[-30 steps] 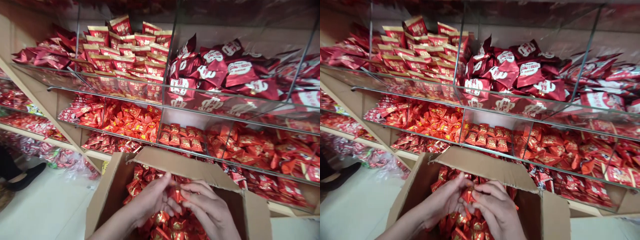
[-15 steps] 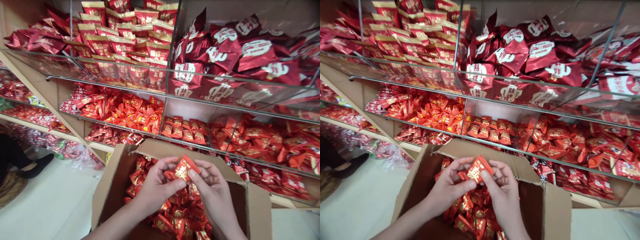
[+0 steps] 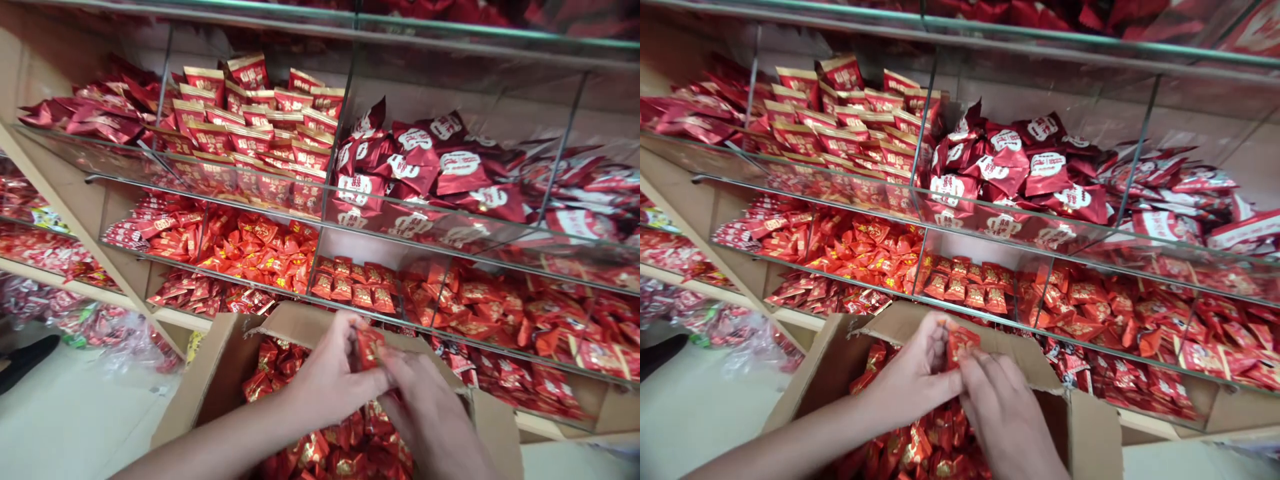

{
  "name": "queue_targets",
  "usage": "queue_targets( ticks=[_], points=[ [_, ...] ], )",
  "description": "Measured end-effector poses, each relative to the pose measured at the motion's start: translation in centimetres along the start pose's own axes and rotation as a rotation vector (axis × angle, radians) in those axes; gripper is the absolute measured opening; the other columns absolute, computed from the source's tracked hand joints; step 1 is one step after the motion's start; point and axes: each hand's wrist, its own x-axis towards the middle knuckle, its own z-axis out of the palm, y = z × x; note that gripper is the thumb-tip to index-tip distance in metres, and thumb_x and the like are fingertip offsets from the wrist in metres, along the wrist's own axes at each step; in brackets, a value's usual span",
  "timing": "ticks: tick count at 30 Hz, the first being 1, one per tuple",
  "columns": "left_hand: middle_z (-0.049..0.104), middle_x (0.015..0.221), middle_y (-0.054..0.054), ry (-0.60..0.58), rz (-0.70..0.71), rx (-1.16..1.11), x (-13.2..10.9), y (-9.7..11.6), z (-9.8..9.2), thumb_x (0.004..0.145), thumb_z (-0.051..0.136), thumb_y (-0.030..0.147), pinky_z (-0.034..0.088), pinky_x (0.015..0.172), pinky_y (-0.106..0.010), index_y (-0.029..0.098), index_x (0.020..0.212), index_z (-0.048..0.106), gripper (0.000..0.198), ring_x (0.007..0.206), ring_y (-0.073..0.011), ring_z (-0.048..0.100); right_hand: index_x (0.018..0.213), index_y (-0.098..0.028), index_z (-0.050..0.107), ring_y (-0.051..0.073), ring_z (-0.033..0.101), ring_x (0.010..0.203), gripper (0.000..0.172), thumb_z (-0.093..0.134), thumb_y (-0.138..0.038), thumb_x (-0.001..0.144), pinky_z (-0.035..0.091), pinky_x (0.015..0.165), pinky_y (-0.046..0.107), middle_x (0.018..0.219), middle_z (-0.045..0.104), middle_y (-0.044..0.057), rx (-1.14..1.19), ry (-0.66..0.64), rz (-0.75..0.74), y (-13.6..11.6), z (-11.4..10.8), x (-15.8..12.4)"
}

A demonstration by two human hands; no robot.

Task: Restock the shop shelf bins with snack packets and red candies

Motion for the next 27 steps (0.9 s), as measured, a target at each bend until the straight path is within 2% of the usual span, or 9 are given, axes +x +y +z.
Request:
queue_targets(
  ticks=[2,4,6,8,10,14,18,23,27],
  points=[
    [0.054,0.083,0.000,-0.104,0.099,0.205,1.7,1.0,-0.8,0.076,0.054,0.025,0.044,0.067,-0.025,0.020,0.103,0.033,0.035,0.072,-0.0107,0.053,0.120,-0.017,0.039,0.019,0.055,0.084,0.038,0.043,-0.022,0.083,0.048,0.067,0.030,0.094,0.060,0.009,-0.072,0.027,-0.008,1.7,-1.1,0.9],
    [0.057,0.086,-0.004,-0.102,0.203,0.494,4.5,1.6,-1.9,0.083,0.042,0.029,0.044,0.072,-0.029,0.019,0.111,0.034,0.031,0.077,-0.0135,0.055,0.114,-0.016,0.044,0.019,0.054,0.078,0.032,0.042,-0.024,0.083,0.046,0.063,0.030,0.087,0.060,0.008,-0.203,0.019,0.011,3.4,-2.4,2.8],
    [0.057,0.099,-0.008,-0.091,0.259,0.854,8.3,1.6,-2.7,0.084,0.037,0.027,0.040,0.086,-0.036,0.017,0.106,0.045,0.025,0.094,-0.0185,0.053,0.100,-0.015,0.051,0.021,0.053,0.076,0.021,0.043,-0.021,0.081,0.043,0.064,0.031,0.080,0.060,0.009,-0.386,-0.106,0.058,5.1,-3.1,5.4],
    [0.051,0.118,-0.012,-0.221,0.146,1.194,12.2,0.7,-2.7,0.080,0.044,0.025,0.032,0.095,-0.043,0.017,0.106,0.052,0.029,0.113,-0.0263,0.042,0.086,-0.014,0.053,0.022,0.053,0.074,0.010,0.046,-0.016,0.078,0.040,0.063,0.030,0.072,0.060,0.009,-0.554,-0.308,0.109,6.5,-2.8,8.2],
    [0.031,0.139,-0.008,-0.394,-0.019,1.375,15.2,-0.7,-2.2,0.073,0.054,0.031,0.020,0.101,-0.052,0.022,0.118,0.047,0.047,0.128,-0.0322,0.020,0.083,-0.014,0.053,0.022,0.054,0.073,0.010,0.046,-0.011,0.077,0.039,0.062,0.029,0.070,0.061,0.010,-0.646,-0.479,0.125,7.6,-1.7,10.3],
    [0.022,0.143,0.002,-0.593,-0.177,1.413,17.9,-3.4,-0.8,0.062,0.064,0.040,0.004,0.103,-0.055,0.035,0.119,0.048,0.059,0.132,-0.0304,0.004,0.092,-0.011,0.058,0.026,0.058,0.080,0.020,0.043,-0.009,0.079,0.040,0.066,0.032,0.081,0.064,0.016,-0.670,-0.695,0.093,9.0,1.4,11.6],
    [0.024,0.141,0.004,-0.523,-0.198,1.317,18.0,-4.4,-1.0,0.056,0.069,0.040,0.002,0.104,-0.054,0.041,0.123,0.040,0.073,0.132,-0.0282,0.009,0.089,-0.008,0.064,0.028,0.058,0.088,0.025,0.041,-0.009,0.080,0.042,0.072,0.036,0.087,0.065,0.020,-0.695,-0.849,0.131,9.9,3.0,10.8],
    [0.021,0.142,0.004,-0.519,-0.184,1.281,17.7,-4.3,-1.8,0.060,0.065,0.040,0.003,0.103,-0.054,0.041,0.126,0.034,0.073,0.132,-0.0273,0.008,0.096,-0.009,0.064,0.027,0.061,0.087,0.026,0.055,-0.011,0.071,0.045,0.070,0.032,0.089,0.065,0.018,-0.602,-1.046,0.228,11.2,3.3,10.9],
    [0.019,0.143,0.003,-0.521,-0.192,1.303,17.8,-4.6,-1.8,0.060,0.064,0.042,0.003,0.103,-0.054,0.040,0.127,0.034,0.073,0.132,-0.0273,0.006,0.102,-0.010,0.061,0.025,0.061,0.089,0.034,0.059,-0.014,0.068,0.046,0.071,0.029,0.095,0.065,0.017,-0.500,-1.076,0.341,11.9,3.5,11.3]
  ],
)
